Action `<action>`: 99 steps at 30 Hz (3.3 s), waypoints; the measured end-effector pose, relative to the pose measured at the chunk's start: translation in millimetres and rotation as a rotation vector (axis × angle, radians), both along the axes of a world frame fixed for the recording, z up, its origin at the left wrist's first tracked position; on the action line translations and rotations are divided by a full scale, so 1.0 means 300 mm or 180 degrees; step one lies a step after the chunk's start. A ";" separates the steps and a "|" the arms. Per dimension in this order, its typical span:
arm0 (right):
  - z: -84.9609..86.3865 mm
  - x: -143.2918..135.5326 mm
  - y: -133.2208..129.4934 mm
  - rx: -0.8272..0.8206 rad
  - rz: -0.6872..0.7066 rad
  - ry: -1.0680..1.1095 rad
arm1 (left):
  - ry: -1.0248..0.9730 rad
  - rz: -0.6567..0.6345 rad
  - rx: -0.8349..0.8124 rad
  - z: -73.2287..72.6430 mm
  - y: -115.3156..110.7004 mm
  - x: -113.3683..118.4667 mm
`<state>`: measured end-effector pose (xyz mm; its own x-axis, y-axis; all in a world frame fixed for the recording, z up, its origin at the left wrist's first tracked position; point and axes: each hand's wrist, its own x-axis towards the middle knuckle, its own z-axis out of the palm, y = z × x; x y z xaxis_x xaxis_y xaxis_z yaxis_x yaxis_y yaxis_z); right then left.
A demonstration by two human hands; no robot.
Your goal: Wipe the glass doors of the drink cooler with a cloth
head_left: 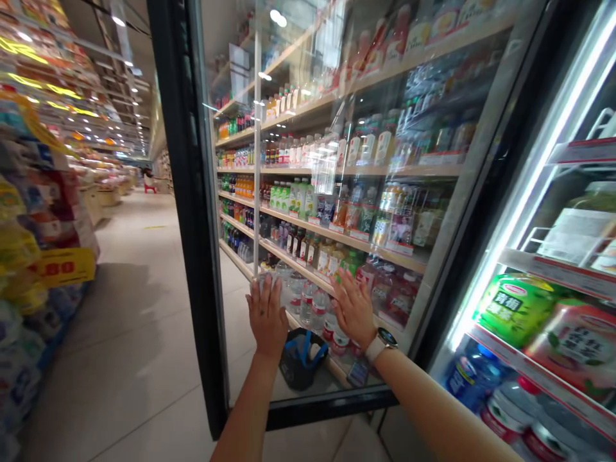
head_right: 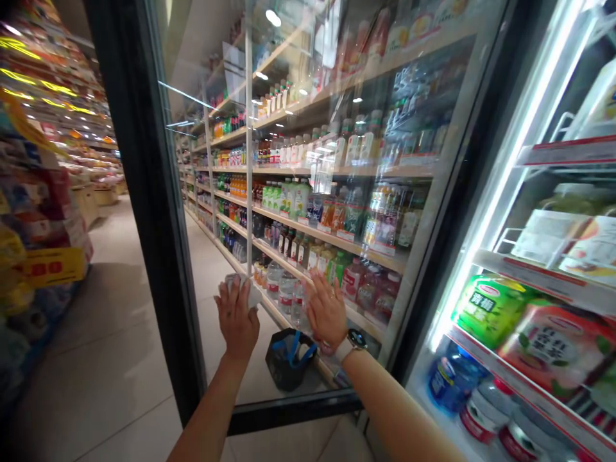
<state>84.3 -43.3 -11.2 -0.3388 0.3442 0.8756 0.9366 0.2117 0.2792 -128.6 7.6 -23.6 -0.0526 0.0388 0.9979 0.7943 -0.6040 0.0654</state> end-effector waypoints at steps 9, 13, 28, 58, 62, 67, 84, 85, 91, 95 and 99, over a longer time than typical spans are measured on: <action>-0.060 0.051 0.056 0.0431 0.0014 0.0023 | 0.1306 -0.0125 0.0155 -0.020 -0.080 0.199; -0.054 0.056 0.042 0.0489 0.0015 0.0066 | 0.0618 0.0048 0.0088 0.035 -0.073 0.117; -0.039 0.013 0.063 0.0546 0.0030 0.0111 | 0.1190 -0.0013 0.0147 -0.089 -0.069 0.169; -0.042 0.010 0.064 0.0515 -0.0033 0.0131 | -0.1123 0.0230 -0.0265 0.116 -0.029 0.014; -0.041 0.011 0.060 0.0510 0.0014 0.0153 | 0.0100 -0.0060 -0.0056 0.050 -0.070 0.174; -0.050 0.018 0.064 0.0476 0.0062 0.0171 | 0.1061 -0.0012 0.0204 0.047 -0.064 0.160; -0.059 0.006 0.087 0.0501 0.0053 0.0164 | 0.1263 -0.0289 0.0185 0.163 -0.057 0.214; -0.058 0.005 0.088 0.0494 0.0056 0.0161 | 0.1249 -0.0236 0.0202 0.161 -0.050 0.197; -0.058 0.002 0.088 0.0446 -0.0018 0.0169 | -0.0632 0.0048 -0.0137 0.210 0.007 -0.039; -0.060 0.002 0.088 0.0456 -0.0029 0.0149 | -0.1200 0.0111 -0.0241 0.199 0.008 -0.066; -0.058 0.005 0.082 0.0447 0.0001 0.0187 | -0.0444 -0.0053 -0.0228 0.088 -0.026 0.078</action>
